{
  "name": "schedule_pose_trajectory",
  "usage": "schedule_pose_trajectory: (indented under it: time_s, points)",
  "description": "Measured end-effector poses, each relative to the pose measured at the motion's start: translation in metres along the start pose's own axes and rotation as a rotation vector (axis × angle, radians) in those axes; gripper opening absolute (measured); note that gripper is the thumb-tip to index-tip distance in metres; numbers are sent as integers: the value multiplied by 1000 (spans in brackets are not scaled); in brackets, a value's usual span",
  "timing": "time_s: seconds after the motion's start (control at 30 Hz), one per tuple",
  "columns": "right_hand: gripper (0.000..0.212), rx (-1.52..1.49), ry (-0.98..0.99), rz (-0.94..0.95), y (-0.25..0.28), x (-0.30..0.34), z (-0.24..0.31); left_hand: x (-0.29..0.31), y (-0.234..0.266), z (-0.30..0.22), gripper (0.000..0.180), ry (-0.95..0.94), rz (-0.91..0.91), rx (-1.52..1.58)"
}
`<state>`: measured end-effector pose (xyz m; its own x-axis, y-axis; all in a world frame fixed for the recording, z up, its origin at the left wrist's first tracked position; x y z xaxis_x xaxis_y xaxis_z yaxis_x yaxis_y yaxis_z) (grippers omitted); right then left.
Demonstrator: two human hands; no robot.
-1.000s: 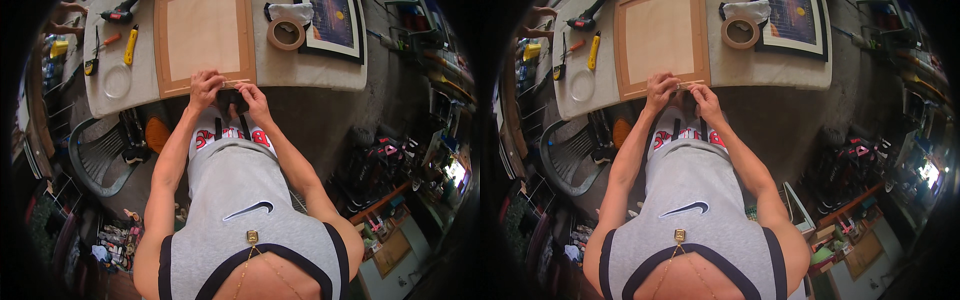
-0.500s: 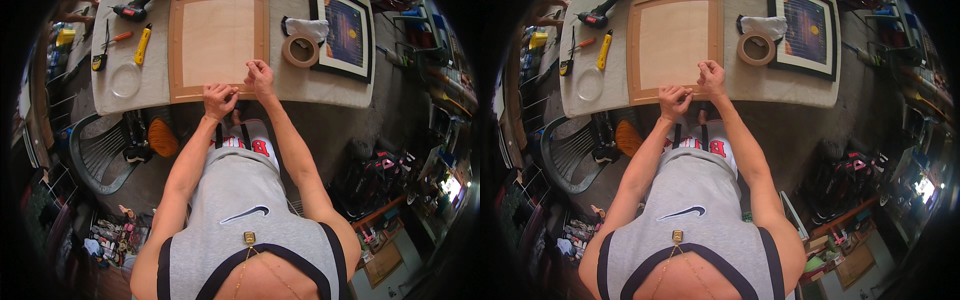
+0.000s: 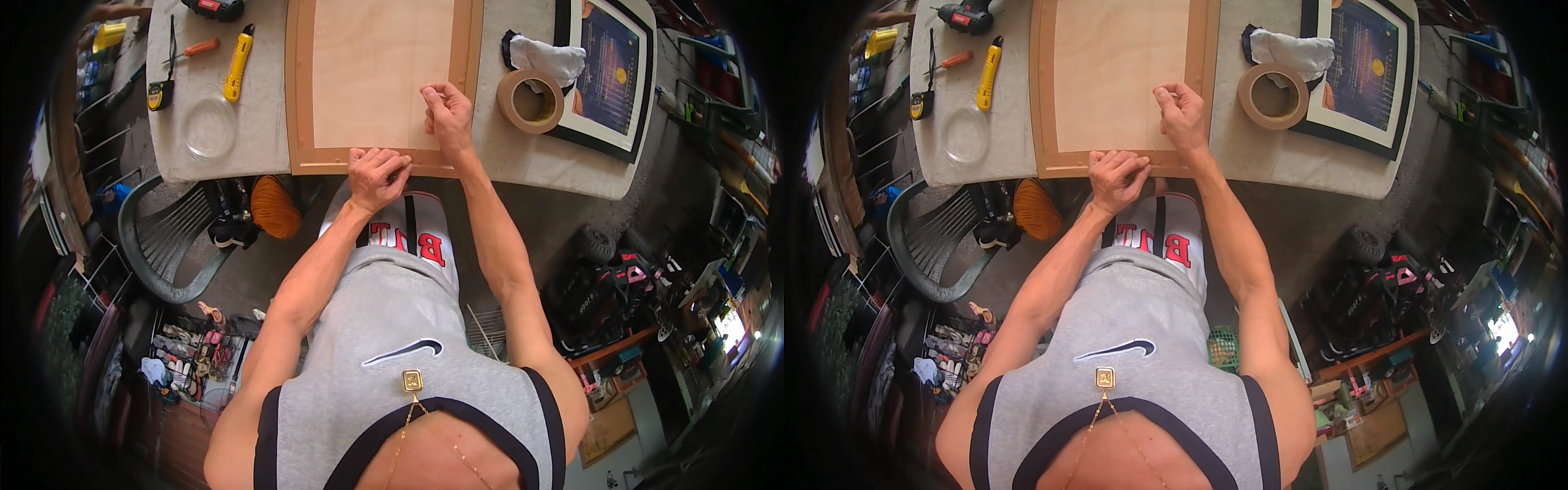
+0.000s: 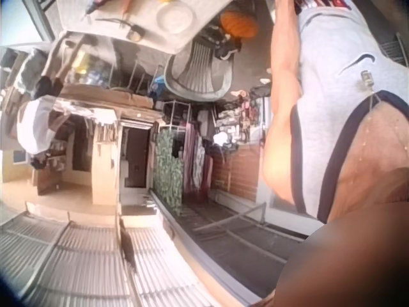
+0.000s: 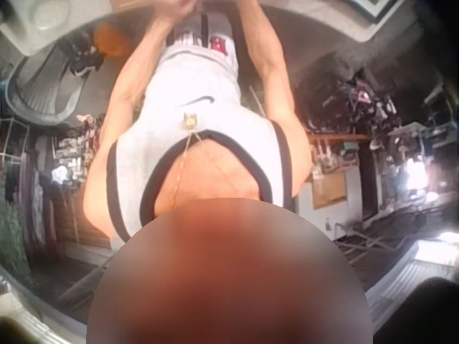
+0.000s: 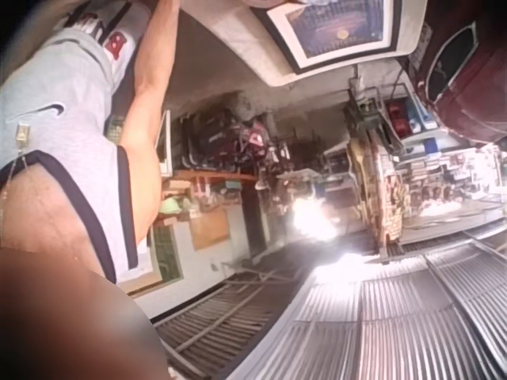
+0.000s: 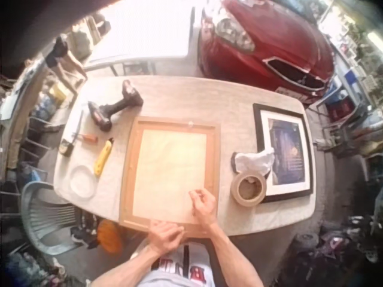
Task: The person installs hanging hardware on the back of a picture frame. They thread a string through two metal eyelets, tie a knot, and secure it with tape. They then use a utility knife to trim the excess string and place the frame on a table.
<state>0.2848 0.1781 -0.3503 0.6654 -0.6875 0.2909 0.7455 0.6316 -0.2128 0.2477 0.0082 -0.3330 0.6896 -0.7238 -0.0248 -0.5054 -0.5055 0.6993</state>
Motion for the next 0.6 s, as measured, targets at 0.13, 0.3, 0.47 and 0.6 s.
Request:
schedule_pose_trajectory:
  time_s: [0.13,0.3,0.47,0.6]
  points:
    - [17,-65,32,15,-8,-1,-3,0,-1,-2,11,33,9,37]
    - [16,70,63,28,-13,-11,-6,-1,-1,0,12,-22,15,-8]
    - [15,183,136,2,-15,-29,-4,0,-1,1,12,-37,-6,-26]
    - [15,58,92,5,-15,-21,12,-1,-1,2,10,-7,-4,25]
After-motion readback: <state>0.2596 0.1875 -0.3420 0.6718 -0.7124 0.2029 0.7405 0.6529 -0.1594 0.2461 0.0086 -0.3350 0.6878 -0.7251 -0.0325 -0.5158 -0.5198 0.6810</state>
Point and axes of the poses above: each hand's wrist, its own x-axis away from the middle knuckle, its own y-axis out of the back of the hand, z = x × y, the point moved 1 cm from there along -x, towards the middle knuckle, and after that the axes turned 12 degrees about y, right-handed, at the moved point
